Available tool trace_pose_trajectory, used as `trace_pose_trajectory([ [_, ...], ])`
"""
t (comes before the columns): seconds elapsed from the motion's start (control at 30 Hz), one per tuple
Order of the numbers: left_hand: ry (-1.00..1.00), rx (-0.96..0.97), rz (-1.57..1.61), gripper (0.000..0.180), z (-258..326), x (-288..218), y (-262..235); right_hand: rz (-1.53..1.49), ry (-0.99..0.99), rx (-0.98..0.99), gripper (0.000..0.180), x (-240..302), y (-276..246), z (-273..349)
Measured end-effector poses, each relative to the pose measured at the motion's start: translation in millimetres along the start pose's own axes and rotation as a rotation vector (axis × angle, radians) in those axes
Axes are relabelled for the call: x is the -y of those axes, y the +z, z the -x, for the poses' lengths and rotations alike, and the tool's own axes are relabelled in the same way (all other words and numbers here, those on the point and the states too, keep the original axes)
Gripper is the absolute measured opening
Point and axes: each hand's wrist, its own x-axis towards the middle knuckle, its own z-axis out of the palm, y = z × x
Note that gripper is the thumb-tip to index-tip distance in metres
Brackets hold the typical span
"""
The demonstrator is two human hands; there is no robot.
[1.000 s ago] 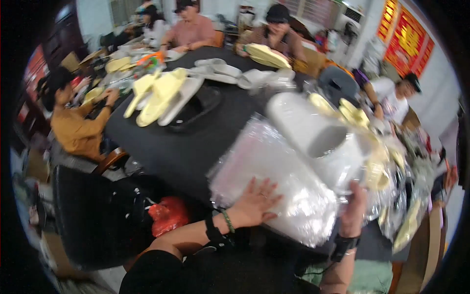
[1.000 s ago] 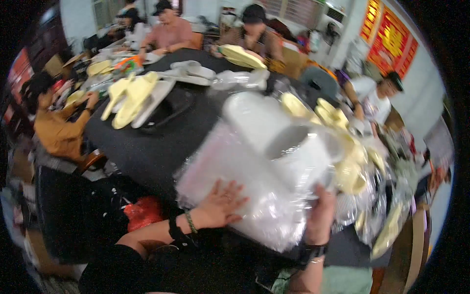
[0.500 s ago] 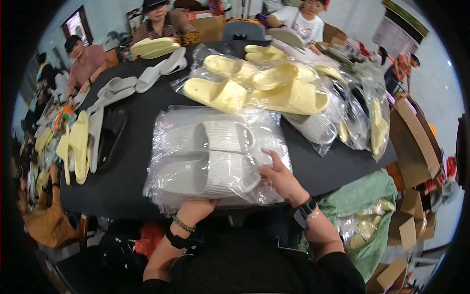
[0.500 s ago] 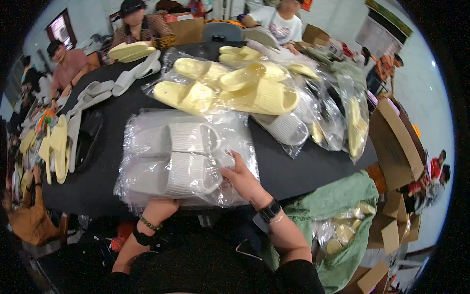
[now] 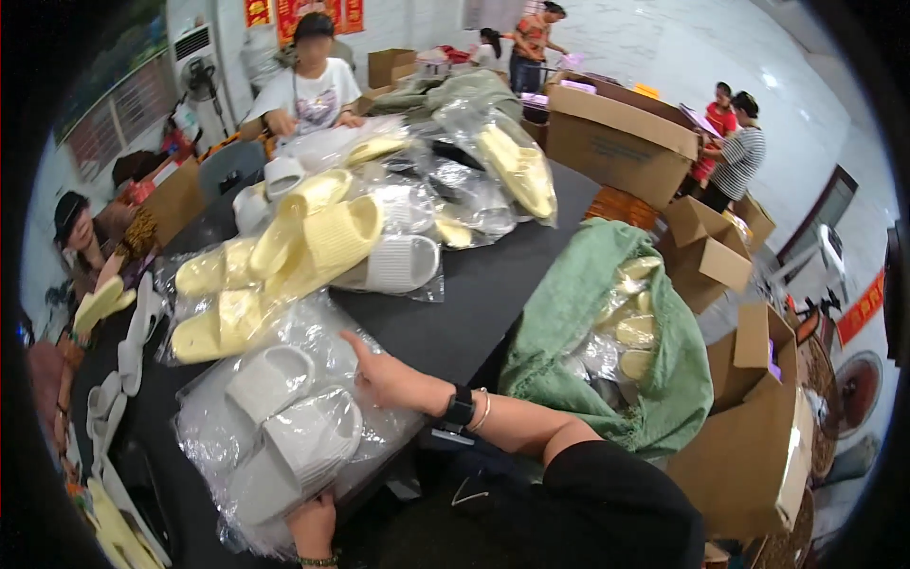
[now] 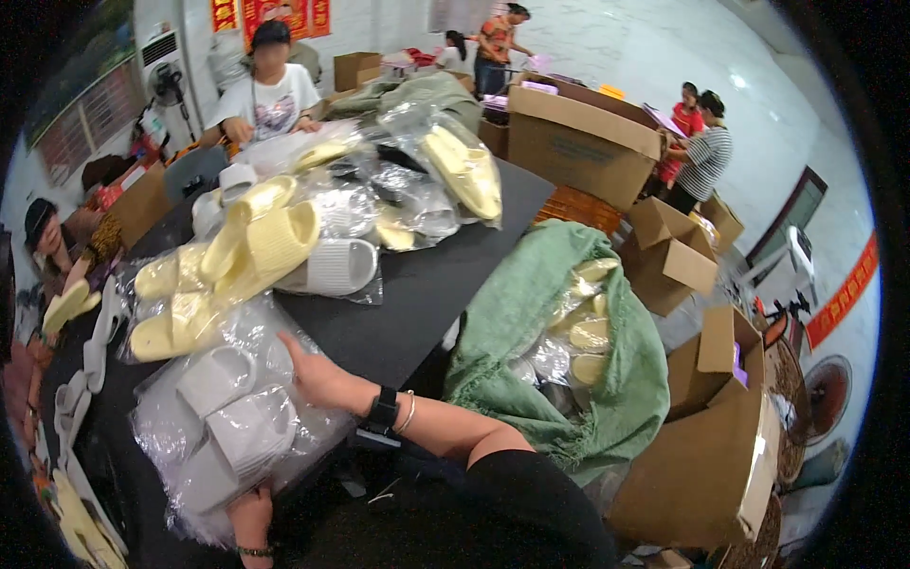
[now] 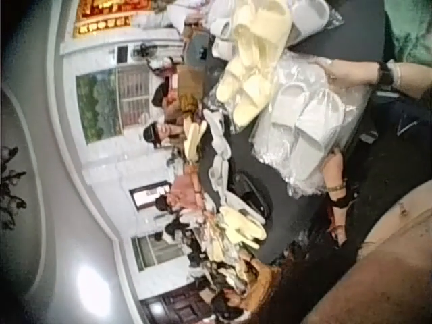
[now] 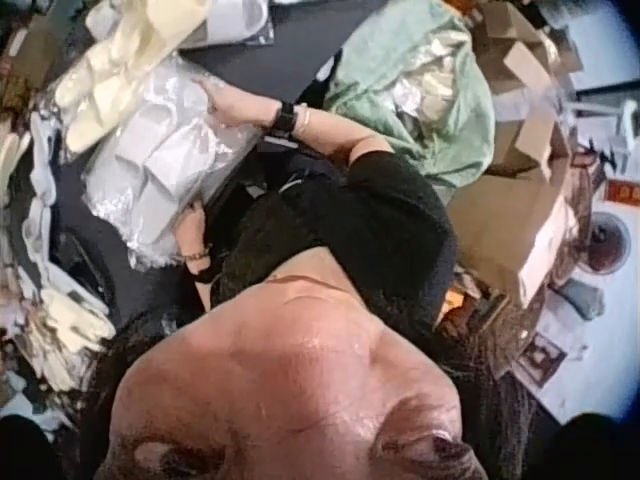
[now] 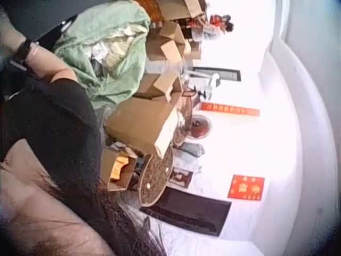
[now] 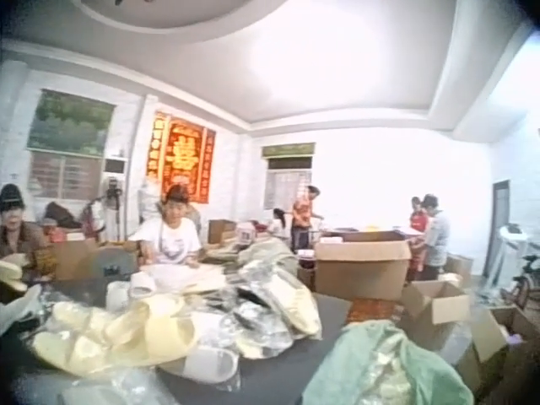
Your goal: Packing finished shoes into plastic bags and placing them into a large collection bag.
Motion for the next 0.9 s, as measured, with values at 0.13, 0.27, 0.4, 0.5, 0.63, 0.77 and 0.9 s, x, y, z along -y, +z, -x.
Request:
trace_pose_trajectory([
  [0.13, -0.152, 0.203, -0.034, 0.052, -6.0, 15.7, 17.2, 0.124, 0.012, -0.003, 0.078, -0.6, -0.4, 2.7],
  [0.27, -0.164, 0.135, -0.074, 0.059, 0.2, 18.4, 23.5, 0.321, -0.334, -0.256, 0.066, 21.7, -4.6, -13.4],
  [0.4, -0.212, 0.44, -0.157, 0.064, -9.2, 22.0, 18.7, 0.146, -0.68, -0.218, 0.07, 37.5, 4.6, -26.5],
  [0.5, -0.084, 0.208, 0.022, 0.063, -9.7, 6.8, 0.5, 0.234, -0.517, -0.089, 0.075, 10.3, 29.1, -38.4],
  [0.63, -0.14, 0.501, -0.091, 0.053, -17.8, -6.1, -23.6, 0.396, -0.401, -0.009, 0.084, -27.7, 46.0, -47.6],
  [0.77, -0.012, 0.254, 0.143, 0.045, -6.6, -3.1, -65.1, 0.382, -0.398, -0.046, 0.081, -29.4, 49.1, -45.1],
  [0.9, 0.039, 0.262, 0.163, 0.039, 17.9, 75.7, -112.2, 0.42, -0.418, -0.077, 0.079, -23.6, 51.3, -44.4],
])
